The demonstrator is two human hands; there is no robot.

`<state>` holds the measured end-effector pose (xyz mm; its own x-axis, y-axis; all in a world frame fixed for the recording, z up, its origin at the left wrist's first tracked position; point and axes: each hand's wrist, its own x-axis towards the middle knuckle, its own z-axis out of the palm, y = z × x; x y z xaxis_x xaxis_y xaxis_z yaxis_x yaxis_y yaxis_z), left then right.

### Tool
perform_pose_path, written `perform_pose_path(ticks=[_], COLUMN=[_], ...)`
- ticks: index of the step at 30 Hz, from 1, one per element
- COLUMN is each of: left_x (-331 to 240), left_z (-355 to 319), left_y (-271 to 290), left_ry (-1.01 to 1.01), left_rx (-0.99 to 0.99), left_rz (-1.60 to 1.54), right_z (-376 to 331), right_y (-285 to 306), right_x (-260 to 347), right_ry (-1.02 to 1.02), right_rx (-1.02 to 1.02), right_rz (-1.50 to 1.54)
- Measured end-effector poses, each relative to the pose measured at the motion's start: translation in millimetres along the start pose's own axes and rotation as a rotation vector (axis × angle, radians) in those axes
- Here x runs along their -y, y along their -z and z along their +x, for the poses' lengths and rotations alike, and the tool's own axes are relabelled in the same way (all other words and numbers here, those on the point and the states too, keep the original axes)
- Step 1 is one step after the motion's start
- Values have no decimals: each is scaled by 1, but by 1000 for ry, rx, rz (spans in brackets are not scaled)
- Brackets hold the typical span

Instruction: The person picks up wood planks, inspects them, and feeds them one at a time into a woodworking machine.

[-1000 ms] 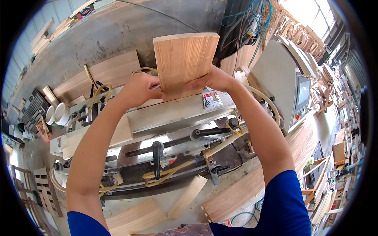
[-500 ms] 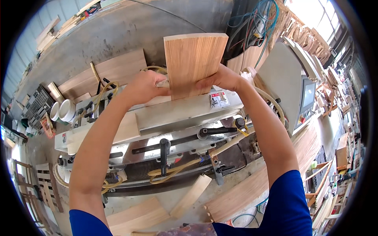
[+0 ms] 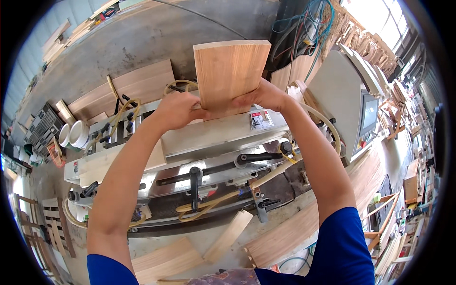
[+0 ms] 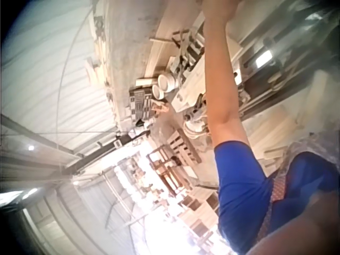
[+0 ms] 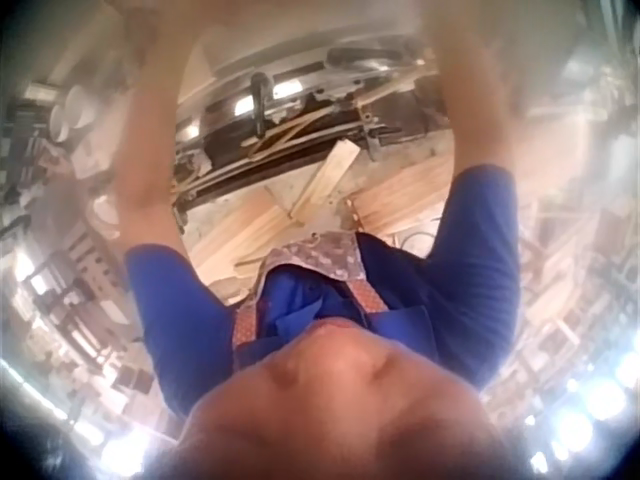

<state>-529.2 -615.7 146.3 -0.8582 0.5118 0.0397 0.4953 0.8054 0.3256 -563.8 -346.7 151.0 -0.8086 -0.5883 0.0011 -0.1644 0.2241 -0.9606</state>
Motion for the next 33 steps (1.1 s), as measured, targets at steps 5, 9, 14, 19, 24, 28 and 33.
perform_pose_path(ticks=[5, 9, 14, 19, 24, 28, 33], left_x=[-8, -21, -12, -14, -16, -14, -4], left_z=[1, -2, -4, -2, -5, 1, 7], left_y=[2, 10, 6, 6, 7, 6, -5], left_ry=[-27, 24, 7, 72, 58, 132, -81], left_rx=[-20, 36, -3, 43, 14, 49, -30], left_rz=[17, -38, 43, -45, -64, -146, -136], right_z=[-5, -9, -13, -3, -3, -15, -122], right_y=[1, 4, 3, -10, -13, -3, 45], right_x=[3, 10, 61, 75, 76, 75, 61], right_ry=[0, -70, 142, 71, 52, 51, 52], right_rx=[-6, 10, -115, -352, -357, -317, -555], right_rz=[8, -109, 581, 489, 492, 420, 305])
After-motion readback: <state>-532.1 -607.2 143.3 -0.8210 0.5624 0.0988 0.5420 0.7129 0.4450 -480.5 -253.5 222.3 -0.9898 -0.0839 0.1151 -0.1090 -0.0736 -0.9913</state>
